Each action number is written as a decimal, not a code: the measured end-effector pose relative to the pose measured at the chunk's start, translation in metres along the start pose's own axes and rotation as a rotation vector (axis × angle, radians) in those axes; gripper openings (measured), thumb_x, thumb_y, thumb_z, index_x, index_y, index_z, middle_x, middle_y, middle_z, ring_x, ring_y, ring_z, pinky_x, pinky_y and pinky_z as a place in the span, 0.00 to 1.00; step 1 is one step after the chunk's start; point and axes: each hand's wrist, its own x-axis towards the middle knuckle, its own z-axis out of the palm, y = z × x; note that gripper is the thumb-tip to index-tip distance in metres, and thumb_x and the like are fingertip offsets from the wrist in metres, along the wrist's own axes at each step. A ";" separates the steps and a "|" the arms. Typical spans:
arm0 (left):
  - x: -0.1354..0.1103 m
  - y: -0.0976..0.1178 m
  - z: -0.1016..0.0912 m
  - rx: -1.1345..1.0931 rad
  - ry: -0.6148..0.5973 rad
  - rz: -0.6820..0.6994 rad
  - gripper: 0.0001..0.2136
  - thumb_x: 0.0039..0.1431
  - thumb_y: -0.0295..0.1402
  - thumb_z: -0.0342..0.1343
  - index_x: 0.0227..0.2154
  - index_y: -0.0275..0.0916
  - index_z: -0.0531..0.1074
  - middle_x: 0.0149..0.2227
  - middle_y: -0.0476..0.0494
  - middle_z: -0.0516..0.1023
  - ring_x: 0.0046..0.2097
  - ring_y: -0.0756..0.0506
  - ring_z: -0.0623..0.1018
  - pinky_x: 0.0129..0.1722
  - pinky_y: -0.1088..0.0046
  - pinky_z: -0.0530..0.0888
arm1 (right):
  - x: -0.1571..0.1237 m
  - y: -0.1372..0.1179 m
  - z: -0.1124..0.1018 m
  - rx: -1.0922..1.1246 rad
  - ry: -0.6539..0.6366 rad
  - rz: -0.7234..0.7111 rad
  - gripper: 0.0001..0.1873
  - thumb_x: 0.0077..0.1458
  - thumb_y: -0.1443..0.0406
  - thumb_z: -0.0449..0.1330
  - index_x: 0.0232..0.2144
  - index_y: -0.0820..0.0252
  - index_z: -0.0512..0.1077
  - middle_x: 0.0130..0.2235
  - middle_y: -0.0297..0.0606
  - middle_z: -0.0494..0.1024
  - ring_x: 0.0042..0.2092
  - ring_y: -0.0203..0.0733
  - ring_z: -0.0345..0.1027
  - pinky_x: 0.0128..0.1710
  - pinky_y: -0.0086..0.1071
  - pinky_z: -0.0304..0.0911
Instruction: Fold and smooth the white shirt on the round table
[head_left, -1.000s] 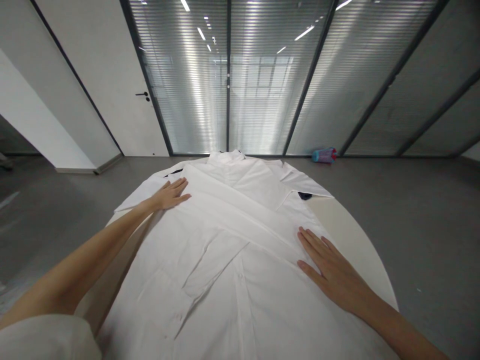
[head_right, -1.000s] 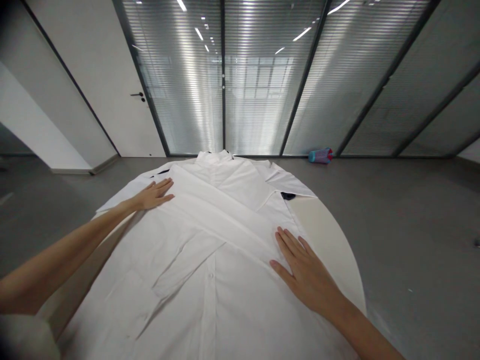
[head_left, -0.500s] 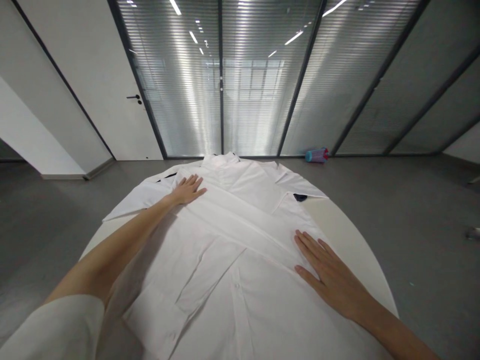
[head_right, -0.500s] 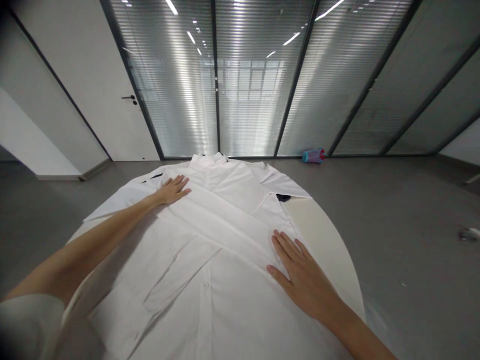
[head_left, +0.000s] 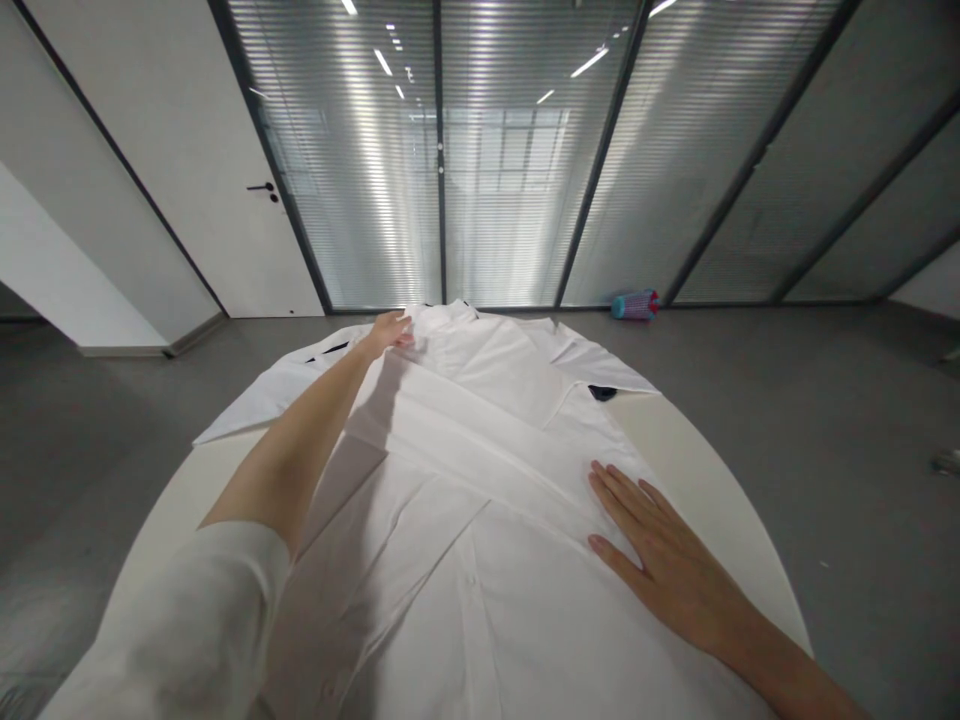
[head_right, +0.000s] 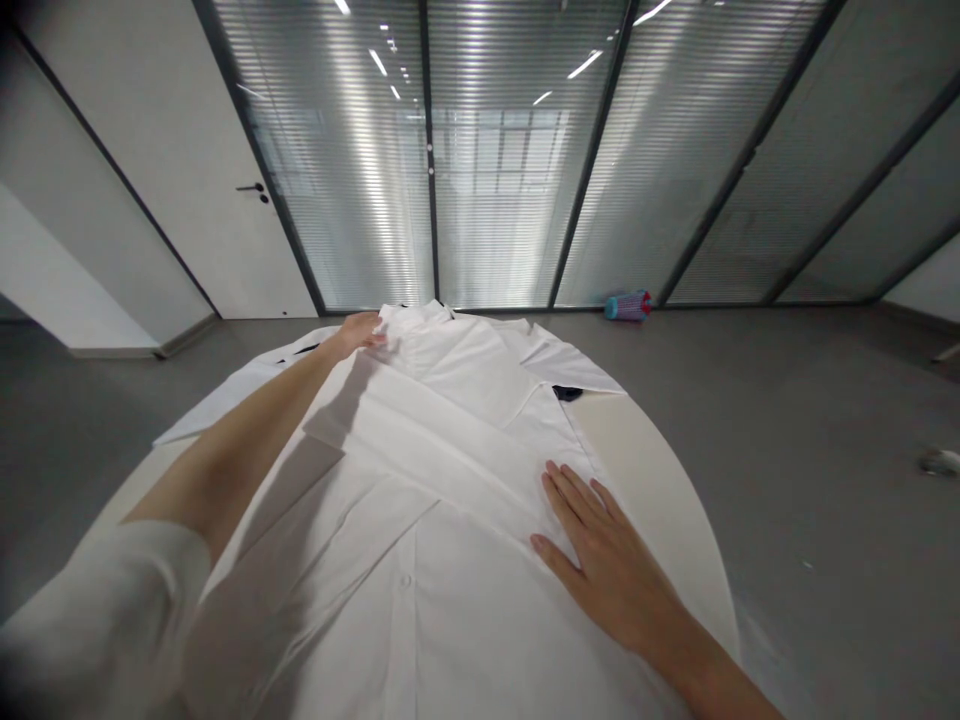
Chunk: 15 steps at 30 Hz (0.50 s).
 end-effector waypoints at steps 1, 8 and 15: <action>0.006 0.003 0.005 -0.060 -0.001 -0.028 0.21 0.64 0.43 0.58 0.55 0.38 0.70 0.45 0.37 0.79 0.36 0.42 0.83 0.34 0.68 0.79 | 0.000 0.000 0.000 0.004 0.003 0.001 0.41 0.68 0.49 0.50 0.74 0.48 0.35 0.72 0.40 0.51 0.70 0.53 0.52 0.68 0.54 0.55; 0.023 0.000 0.028 -0.287 0.078 -0.084 0.34 0.57 0.39 0.65 0.64 0.45 0.60 0.45 0.41 0.78 0.37 0.43 0.83 0.32 0.71 0.79 | -0.001 0.001 0.000 -0.001 0.012 -0.003 0.41 0.68 0.50 0.51 0.74 0.48 0.36 0.72 0.40 0.52 0.70 0.52 0.52 0.67 0.54 0.57; 0.010 -0.016 0.025 -0.226 0.061 0.096 0.08 0.51 0.33 0.62 0.34 0.37 0.77 0.32 0.44 0.80 0.38 0.44 0.81 0.37 0.70 0.77 | 0.000 0.001 -0.002 0.027 -0.047 0.041 0.39 0.68 0.49 0.50 0.74 0.47 0.39 0.72 0.40 0.53 0.71 0.52 0.51 0.68 0.54 0.55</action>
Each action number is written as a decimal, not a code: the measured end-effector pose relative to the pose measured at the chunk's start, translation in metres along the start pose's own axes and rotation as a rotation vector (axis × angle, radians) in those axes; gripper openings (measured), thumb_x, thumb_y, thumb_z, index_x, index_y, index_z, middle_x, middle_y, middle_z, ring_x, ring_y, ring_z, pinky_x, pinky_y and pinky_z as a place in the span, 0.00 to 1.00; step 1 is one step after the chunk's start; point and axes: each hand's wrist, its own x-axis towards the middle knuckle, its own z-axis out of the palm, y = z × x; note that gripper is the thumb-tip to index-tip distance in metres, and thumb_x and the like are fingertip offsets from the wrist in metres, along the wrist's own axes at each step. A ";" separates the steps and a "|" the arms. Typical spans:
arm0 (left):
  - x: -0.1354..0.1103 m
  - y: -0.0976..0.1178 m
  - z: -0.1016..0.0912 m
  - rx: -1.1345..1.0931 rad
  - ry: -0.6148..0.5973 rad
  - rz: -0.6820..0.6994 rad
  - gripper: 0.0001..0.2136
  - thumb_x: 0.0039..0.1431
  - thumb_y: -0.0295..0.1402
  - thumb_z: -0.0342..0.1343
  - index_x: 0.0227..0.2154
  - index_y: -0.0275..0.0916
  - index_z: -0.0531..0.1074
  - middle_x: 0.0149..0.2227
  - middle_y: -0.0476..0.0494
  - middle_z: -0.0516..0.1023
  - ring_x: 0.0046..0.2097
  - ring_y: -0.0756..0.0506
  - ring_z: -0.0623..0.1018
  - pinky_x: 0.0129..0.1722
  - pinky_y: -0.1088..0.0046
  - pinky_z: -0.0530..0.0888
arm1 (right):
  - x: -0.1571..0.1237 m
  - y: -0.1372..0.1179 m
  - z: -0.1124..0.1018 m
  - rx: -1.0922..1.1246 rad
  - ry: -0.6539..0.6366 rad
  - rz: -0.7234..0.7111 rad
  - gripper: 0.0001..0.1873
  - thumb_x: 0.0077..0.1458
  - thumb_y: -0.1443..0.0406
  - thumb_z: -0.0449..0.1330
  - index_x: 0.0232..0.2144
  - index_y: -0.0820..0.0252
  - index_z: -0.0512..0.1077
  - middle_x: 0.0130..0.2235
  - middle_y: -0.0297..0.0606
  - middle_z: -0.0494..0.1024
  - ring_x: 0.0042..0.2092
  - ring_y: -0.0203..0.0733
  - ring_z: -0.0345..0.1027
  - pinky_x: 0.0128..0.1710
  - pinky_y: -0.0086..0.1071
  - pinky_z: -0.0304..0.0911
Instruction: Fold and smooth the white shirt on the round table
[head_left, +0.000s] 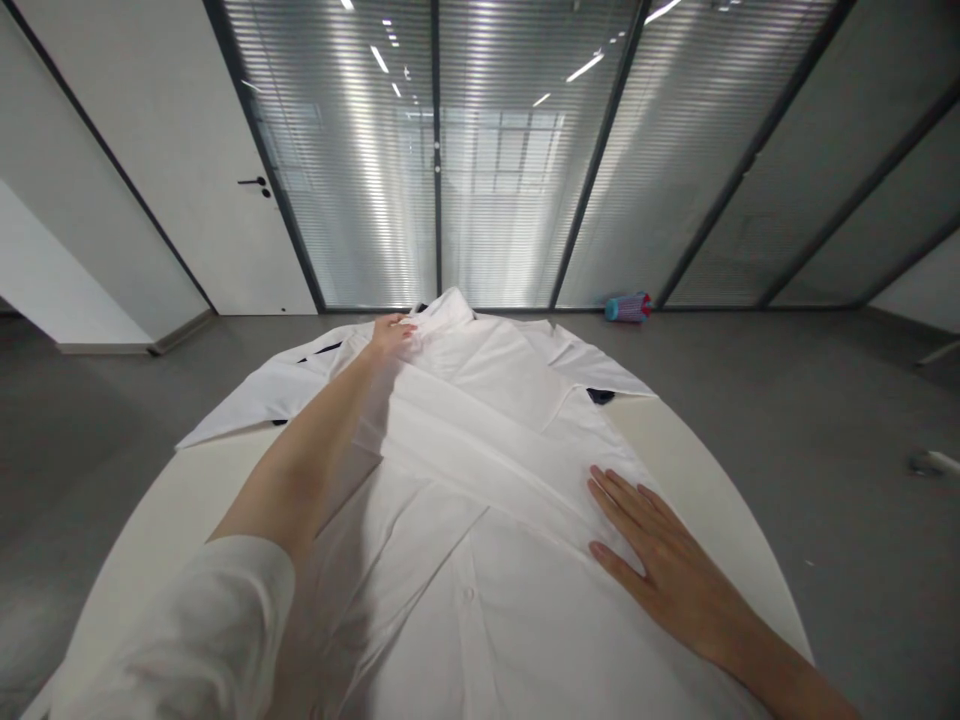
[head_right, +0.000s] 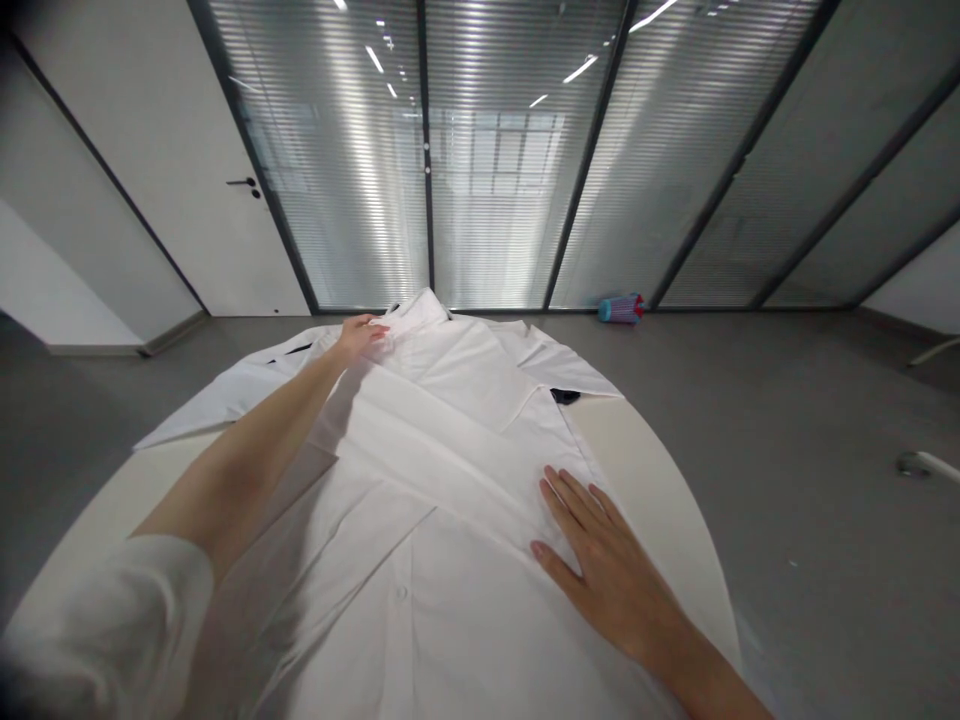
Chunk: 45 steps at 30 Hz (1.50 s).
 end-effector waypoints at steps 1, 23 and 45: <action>-0.003 -0.001 -0.003 0.029 -0.021 0.032 0.06 0.48 0.32 0.63 0.30 0.37 0.77 0.31 0.44 0.80 0.37 0.44 0.80 0.37 0.69 0.77 | 0.000 0.001 0.001 0.004 -0.008 0.008 0.39 0.68 0.49 0.50 0.73 0.47 0.41 0.72 0.40 0.53 0.71 0.52 0.51 0.68 0.55 0.54; -0.043 -0.006 -0.015 0.378 -0.243 0.315 0.14 0.46 0.28 0.63 0.39 0.36 0.81 0.53 0.38 0.71 0.36 0.49 0.75 0.46 0.63 0.79 | 0.365 -0.021 -0.010 0.114 -0.033 0.045 0.42 0.55 0.80 0.51 0.70 0.60 0.54 0.72 0.48 0.50 0.66 0.54 0.59 0.65 0.46 0.57; -0.017 -0.025 -0.015 0.147 0.030 -0.026 0.26 0.47 0.27 0.64 0.52 0.35 0.74 0.28 0.47 0.76 0.29 0.46 0.78 0.31 0.69 0.77 | 0.402 -0.010 0.071 0.690 0.105 0.727 0.37 0.61 0.72 0.52 0.69 0.71 0.45 0.49 0.51 0.77 0.40 0.41 0.76 0.37 0.33 0.72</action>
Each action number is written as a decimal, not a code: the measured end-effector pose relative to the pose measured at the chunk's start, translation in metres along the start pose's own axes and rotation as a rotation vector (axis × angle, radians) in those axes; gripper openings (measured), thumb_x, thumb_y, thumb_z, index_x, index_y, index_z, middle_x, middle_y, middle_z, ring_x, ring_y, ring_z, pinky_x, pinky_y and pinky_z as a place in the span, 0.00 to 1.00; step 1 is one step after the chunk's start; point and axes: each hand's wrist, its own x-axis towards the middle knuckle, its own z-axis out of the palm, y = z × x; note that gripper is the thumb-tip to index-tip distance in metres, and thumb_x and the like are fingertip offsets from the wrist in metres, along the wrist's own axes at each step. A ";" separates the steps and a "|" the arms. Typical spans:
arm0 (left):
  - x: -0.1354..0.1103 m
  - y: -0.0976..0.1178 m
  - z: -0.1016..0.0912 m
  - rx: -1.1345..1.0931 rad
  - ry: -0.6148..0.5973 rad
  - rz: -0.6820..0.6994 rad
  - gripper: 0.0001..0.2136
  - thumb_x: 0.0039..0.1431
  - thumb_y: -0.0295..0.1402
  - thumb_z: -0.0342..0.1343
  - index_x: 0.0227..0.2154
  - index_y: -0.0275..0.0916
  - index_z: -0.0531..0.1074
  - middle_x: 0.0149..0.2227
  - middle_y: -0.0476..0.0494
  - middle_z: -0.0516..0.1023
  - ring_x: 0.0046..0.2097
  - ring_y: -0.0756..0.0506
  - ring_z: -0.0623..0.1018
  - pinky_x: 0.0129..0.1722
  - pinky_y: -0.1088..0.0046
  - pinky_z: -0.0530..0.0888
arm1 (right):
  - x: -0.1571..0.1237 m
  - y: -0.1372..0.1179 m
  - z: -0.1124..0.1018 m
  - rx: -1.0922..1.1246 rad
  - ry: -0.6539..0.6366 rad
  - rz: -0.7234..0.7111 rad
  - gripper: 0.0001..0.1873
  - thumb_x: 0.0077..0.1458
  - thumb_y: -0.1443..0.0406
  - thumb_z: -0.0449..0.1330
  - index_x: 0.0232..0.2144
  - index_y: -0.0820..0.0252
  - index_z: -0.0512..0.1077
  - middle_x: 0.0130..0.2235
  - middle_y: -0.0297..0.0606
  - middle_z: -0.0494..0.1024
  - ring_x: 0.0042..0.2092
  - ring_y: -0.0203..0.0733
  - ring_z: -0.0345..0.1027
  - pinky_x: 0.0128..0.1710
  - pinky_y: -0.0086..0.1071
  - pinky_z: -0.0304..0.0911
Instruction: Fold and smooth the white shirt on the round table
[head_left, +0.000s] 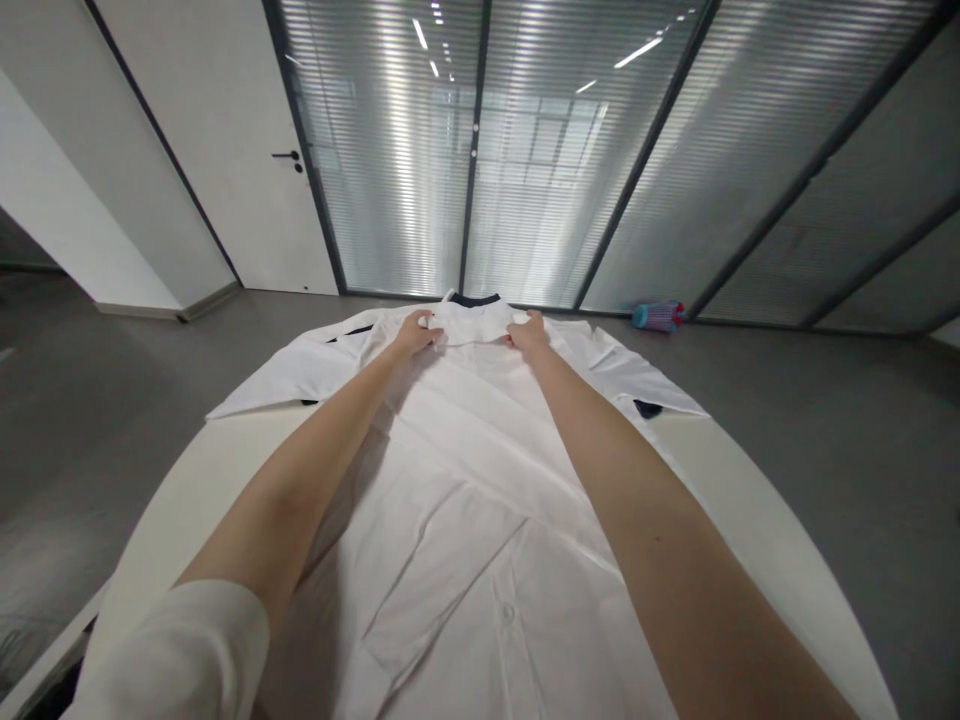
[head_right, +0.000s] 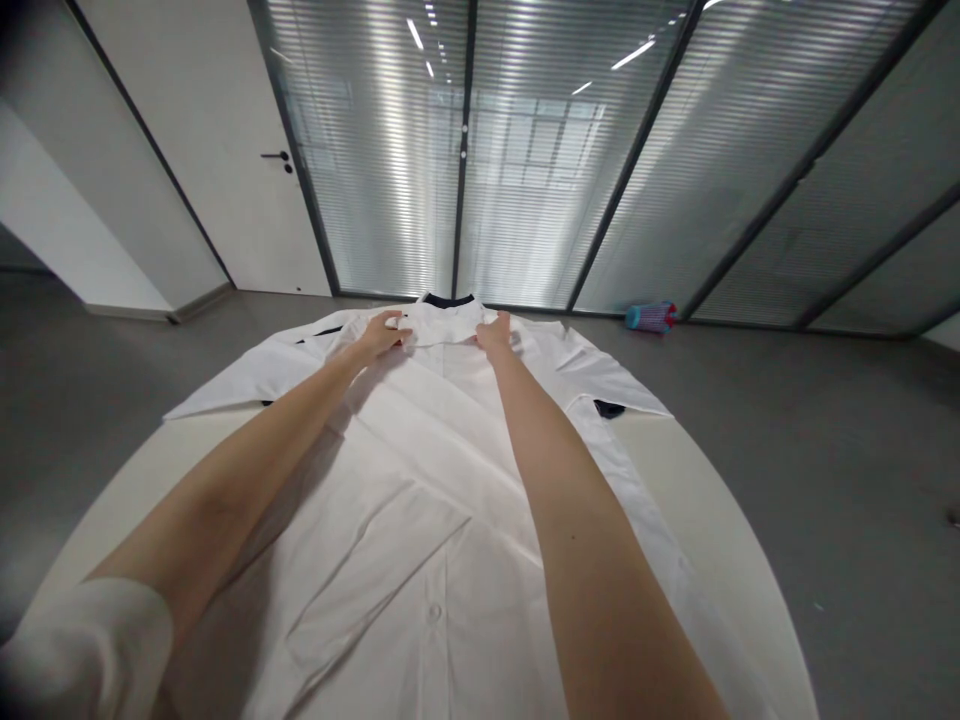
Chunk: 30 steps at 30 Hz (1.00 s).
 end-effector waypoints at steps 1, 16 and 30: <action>0.002 0.001 0.000 -0.006 -0.015 -0.011 0.26 0.45 0.26 0.64 0.52 0.34 0.74 0.26 0.47 0.76 0.28 0.46 0.77 0.30 0.69 0.77 | 0.000 0.000 0.000 0.016 -0.001 0.004 0.38 0.60 0.73 0.51 0.69 0.70 0.43 0.49 0.51 0.77 0.40 0.41 0.76 0.37 0.33 0.72; -0.033 0.030 0.007 0.329 0.162 0.225 0.20 0.59 0.28 0.55 0.55 0.36 0.72 0.60 0.30 0.69 0.64 0.32 0.67 0.64 0.52 0.62 | -0.037 -0.001 -0.001 -0.449 0.114 -0.211 0.26 0.66 0.67 0.51 0.65 0.60 0.58 0.62 0.57 0.66 0.62 0.59 0.61 0.59 0.53 0.56; -0.055 0.045 0.012 0.937 -0.476 0.287 0.33 0.70 0.50 0.37 0.73 0.41 0.46 0.75 0.43 0.43 0.74 0.39 0.44 0.72 0.56 0.44 | -0.039 0.006 0.020 -0.706 -0.405 -0.498 0.47 0.65 0.40 0.31 0.74 0.63 0.38 0.75 0.41 0.32 0.75 0.48 0.26 0.72 0.51 0.25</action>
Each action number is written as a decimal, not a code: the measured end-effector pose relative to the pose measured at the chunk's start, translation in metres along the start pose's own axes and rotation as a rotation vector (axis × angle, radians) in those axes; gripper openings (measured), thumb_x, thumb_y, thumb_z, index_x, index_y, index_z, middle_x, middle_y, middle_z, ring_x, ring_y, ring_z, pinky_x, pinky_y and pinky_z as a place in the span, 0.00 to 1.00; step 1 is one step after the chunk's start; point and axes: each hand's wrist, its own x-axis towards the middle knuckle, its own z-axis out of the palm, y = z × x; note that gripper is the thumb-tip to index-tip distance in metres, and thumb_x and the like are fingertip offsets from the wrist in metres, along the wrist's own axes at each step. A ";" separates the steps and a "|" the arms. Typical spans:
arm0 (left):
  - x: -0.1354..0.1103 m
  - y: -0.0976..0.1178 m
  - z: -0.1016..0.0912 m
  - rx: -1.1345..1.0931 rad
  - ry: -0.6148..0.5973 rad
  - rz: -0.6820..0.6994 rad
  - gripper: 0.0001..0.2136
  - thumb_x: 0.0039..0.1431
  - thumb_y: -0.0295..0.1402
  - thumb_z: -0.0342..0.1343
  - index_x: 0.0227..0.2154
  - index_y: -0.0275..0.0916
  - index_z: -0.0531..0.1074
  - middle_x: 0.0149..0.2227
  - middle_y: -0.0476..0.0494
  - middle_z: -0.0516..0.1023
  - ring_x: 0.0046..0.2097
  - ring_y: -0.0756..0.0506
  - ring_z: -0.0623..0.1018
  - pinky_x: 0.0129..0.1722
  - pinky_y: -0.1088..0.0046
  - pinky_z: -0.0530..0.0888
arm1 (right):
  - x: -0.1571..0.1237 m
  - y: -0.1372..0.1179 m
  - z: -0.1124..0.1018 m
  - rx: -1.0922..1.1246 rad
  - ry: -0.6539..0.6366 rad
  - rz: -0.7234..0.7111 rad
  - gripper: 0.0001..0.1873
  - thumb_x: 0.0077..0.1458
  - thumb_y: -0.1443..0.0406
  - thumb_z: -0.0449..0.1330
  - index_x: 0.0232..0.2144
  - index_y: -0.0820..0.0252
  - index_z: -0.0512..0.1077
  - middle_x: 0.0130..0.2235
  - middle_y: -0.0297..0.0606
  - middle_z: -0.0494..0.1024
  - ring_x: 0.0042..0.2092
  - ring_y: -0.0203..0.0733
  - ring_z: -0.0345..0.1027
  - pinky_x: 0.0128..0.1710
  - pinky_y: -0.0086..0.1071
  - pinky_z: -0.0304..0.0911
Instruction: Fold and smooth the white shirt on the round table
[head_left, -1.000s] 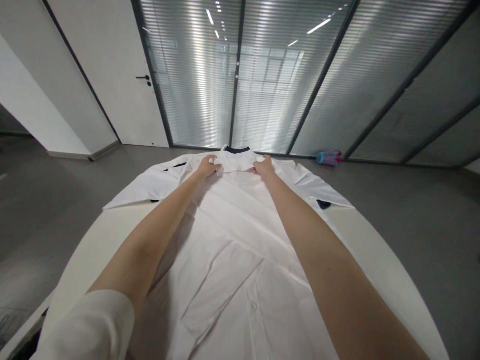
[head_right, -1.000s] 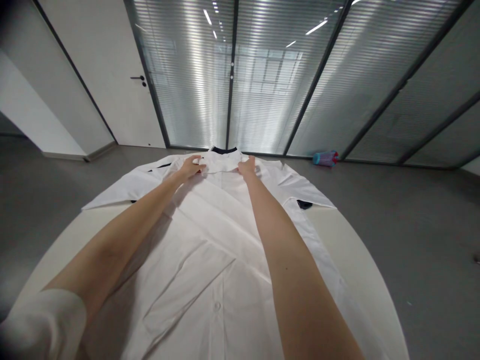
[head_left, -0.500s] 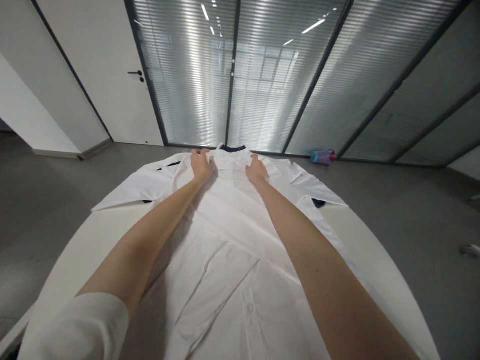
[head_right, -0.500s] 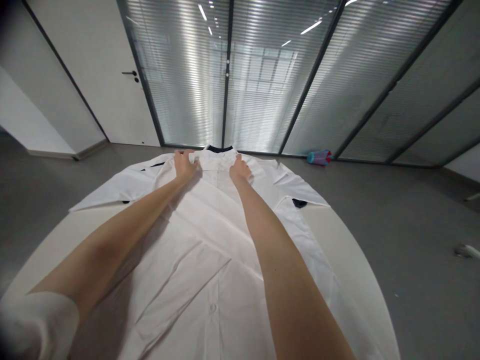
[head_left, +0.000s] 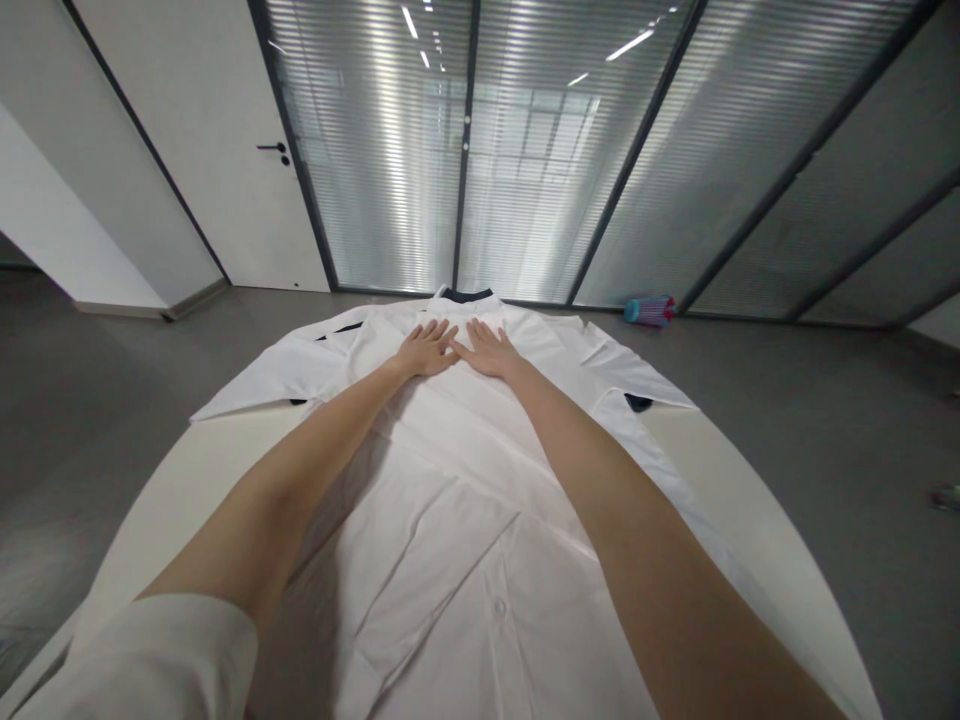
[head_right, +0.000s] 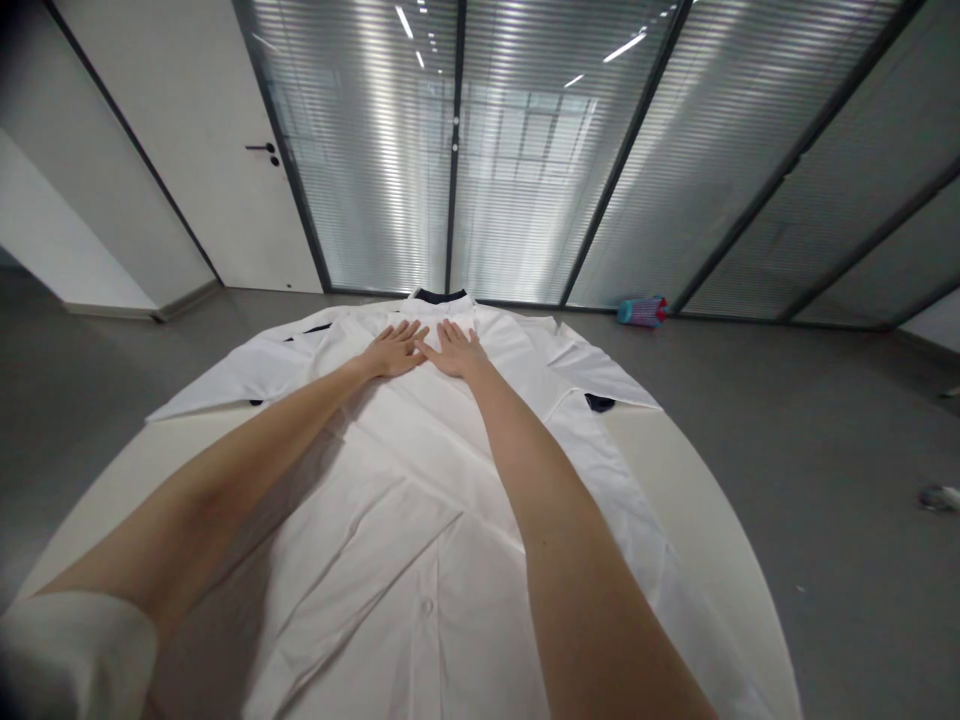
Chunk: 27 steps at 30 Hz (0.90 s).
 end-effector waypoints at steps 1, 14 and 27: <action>0.000 0.000 0.000 -0.009 0.005 -0.008 0.34 0.70 0.52 0.37 0.73 0.40 0.46 0.75 0.42 0.43 0.75 0.40 0.44 0.72 0.56 0.44 | -0.002 0.007 -0.002 -0.005 -0.009 0.036 0.48 0.65 0.38 0.32 0.74 0.63 0.37 0.75 0.41 0.32 0.75 0.48 0.26 0.71 0.52 0.25; -0.015 0.007 0.005 0.047 0.388 -0.027 0.24 0.73 0.45 0.37 0.49 0.41 0.77 0.57 0.38 0.77 0.60 0.41 0.74 0.62 0.59 0.65 | -0.015 0.017 0.003 -0.162 0.293 -0.014 0.39 0.69 0.45 0.35 0.72 0.61 0.51 0.74 0.43 0.42 0.74 0.55 0.33 0.71 0.56 0.29; -0.018 0.000 0.013 0.014 0.258 -0.033 0.26 0.72 0.49 0.39 0.61 0.40 0.68 0.72 0.33 0.55 0.72 0.35 0.55 0.67 0.49 0.56 | -0.003 0.017 0.000 -0.080 0.004 0.134 0.47 0.67 0.41 0.31 0.73 0.71 0.39 0.74 0.48 0.34 0.75 0.47 0.27 0.71 0.53 0.23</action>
